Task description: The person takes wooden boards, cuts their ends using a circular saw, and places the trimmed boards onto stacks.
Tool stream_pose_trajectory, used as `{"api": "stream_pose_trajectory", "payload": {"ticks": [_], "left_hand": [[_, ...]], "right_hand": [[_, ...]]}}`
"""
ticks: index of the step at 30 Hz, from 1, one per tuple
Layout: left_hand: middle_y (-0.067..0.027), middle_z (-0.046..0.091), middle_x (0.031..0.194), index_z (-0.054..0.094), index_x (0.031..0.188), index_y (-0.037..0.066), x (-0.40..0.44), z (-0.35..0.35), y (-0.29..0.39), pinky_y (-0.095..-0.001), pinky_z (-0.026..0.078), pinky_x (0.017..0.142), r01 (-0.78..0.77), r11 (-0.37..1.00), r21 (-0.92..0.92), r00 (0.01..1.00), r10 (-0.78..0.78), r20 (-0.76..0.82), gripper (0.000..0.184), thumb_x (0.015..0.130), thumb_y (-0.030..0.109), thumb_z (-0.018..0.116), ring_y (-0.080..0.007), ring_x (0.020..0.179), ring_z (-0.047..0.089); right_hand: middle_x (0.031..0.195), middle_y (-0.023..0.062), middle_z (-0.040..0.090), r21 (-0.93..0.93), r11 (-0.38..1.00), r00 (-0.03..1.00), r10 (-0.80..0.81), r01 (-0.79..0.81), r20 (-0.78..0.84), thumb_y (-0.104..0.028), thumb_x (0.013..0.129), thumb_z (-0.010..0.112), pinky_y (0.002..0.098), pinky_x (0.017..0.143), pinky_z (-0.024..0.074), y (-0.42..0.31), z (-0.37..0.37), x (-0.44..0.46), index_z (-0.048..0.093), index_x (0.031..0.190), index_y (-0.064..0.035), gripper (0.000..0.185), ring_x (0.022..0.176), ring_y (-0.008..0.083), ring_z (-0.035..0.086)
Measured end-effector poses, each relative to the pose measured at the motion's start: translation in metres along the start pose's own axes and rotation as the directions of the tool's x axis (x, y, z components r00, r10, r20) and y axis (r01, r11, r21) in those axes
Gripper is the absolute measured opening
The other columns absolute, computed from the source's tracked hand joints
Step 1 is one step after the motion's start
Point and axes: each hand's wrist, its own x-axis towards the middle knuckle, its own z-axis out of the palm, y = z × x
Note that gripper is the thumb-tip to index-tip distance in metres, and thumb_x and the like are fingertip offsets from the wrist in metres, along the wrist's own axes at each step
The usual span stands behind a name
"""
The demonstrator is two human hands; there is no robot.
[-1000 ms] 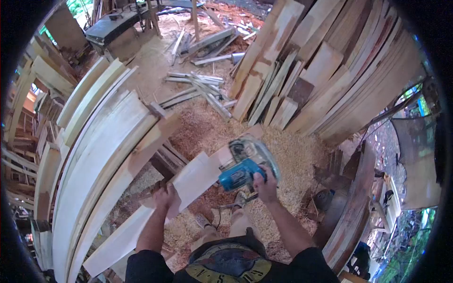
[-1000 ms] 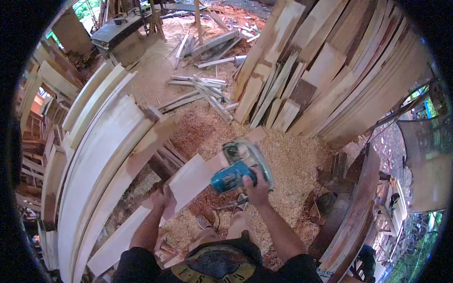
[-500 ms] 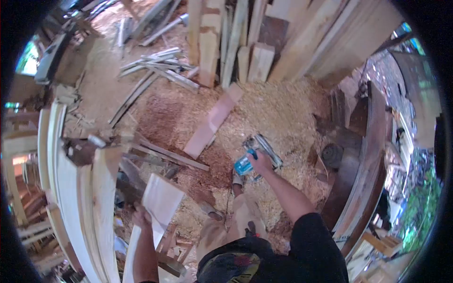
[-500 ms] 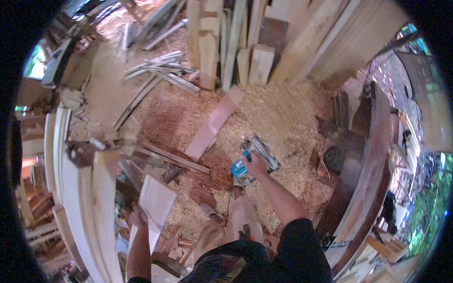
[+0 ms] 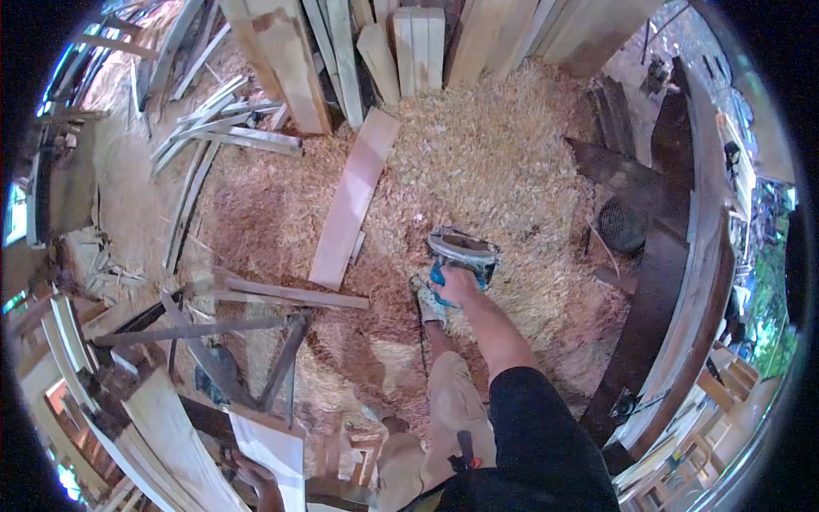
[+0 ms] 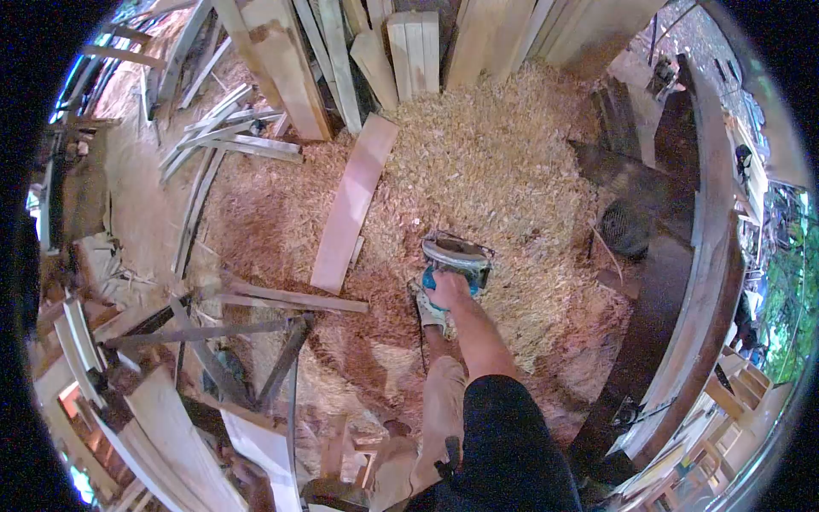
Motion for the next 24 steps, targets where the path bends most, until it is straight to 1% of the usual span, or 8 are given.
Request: {"api": "stream_pose_trajectory", "payload": {"ticks": [1,3,5,10,13,17,20,24], "left_hand": [[-0.026,0.064,0.118,0.053,0.133,-0.001,-0.001,0.006,0.004,-0.0466,0.048,0.086,0.046,0.998,0.046,0.995,-0.041,-0.094,0.053,0.102,0.042,0.051,-0.0367,0.096,0.061],[-0.0236,0.067,0.114,0.057,0.129,0.0,-0.018,0.031,0.058,-0.0434,0.049,0.086,0.158,0.981,0.11,0.953,-0.123,-0.278,0.047,0.103,0.038,0.053,-0.0348,0.095,0.062],[-0.0237,0.067,0.115,0.057,0.129,0.0,0.003,0.005,0.004,-0.0422,0.051,0.087,0.062,0.976,0.207,0.966,-0.007,-0.258,0.042,0.104,0.033,0.053,-0.036,0.095,0.063],[-0.0228,0.066,0.116,0.057,0.129,0.0,0.016,0.01,0.013,-0.0417,0.049,0.089,0.052,0.978,0.202,0.973,-0.004,-0.23,0.041,0.102,0.031,0.054,-0.0351,0.098,0.062],[-0.0222,0.066,0.117,0.056,0.129,0.0,0.019,0.017,0.021,-0.0415,0.049,0.09,0.057,0.976,0.21,0.975,-0.009,-0.22,0.04,0.102,0.029,0.054,-0.0346,0.1,0.061],[-0.0215,0.065,0.118,0.056,0.129,0.0,0.024,0.026,0.027,-0.0412,0.048,0.092,0.072,0.971,0.23,0.975,-0.02,-0.223,0.039,0.101,0.027,0.055,-0.0338,0.102,0.06],[-0.021,0.064,0.119,0.056,0.129,0.0,0.029,0.03,0.031,-0.0409,0.047,0.094,0.07,0.968,0.241,0.975,-0.016,-0.22,0.038,0.1,0.025,0.056,-0.0333,0.104,0.06],[-0.0203,0.063,0.12,0.055,0.129,0.0,0.033,0.033,0.033,-0.0406,0.046,0.096,0.064,0.968,0.245,0.976,-0.009,-0.219,0.038,0.099,0.023,0.056,-0.0326,0.106,0.059]], "right_hand": [[0.124,0.0224,0.065,-0.005,1.0,1.0,0.005,-0.005,0.0,-0.048,0.088,0.066,0.0483,0.102,0.0476,0.006,0.007,0.007,0.059,0.125,-0.0036,0.058,0.118,0.0387,0.061],[0.124,0.0215,0.065,-0.033,0.999,1.0,0.017,-0.017,0.008,-0.047,0.088,0.066,0.0486,0.102,0.0471,0.02,0.019,0.023,0.058,0.126,-0.0043,0.057,0.118,0.0379,0.061],[0.125,0.0205,0.064,-0.076,0.997,0.999,0.033,-0.031,0.029,-0.046,0.088,0.066,0.0493,0.1,0.0472,0.036,0.037,0.042,0.057,0.128,-0.0052,0.058,0.118,0.0375,0.061],[0.119,0.0175,0.066,-0.143,0.989,0.998,0.015,-0.024,-0.068,-0.047,0.088,0.068,0.0507,0.096,0.0449,0.064,0.066,0.068,0.056,0.131,-0.0095,0.058,0.115,0.0332,0.062],[0.12,0.0174,0.065,-0.148,0.988,0.999,0.039,-0.038,0.001,-0.046,0.088,0.068,0.0505,0.096,0.0451,0.073,0.062,0.077,0.056,0.13,-0.0098,0.056,0.115,0.0335,0.062],[0.122,0.017,0.065,-0.136,0.99,0.999,0.047,-0.046,-0.002,-0.043,0.088,0.069,0.0509,0.099,0.0442,0.085,0.068,0.085,0.055,0.131,-0.01,0.056,0.117,0.034,0.061],[0.122,0.0165,0.065,-0.098,0.993,0.997,0.072,-0.071,0.007,-0.04,0.084,0.073,0.0514,0.098,0.0434,0.09,0.077,0.09,0.055,0.127,-0.0111,0.055,0.118,0.0336,0.061],[0.131,0.0169,0.061,-0.101,0.99,0.992,0.11,-0.103,0.068,-0.037,0.088,0.068,0.0522,0.102,0.0412,0.1,0.081,0.091,0.053,0.134,-0.0103,0.055,0.123,0.0337,0.057]]}}
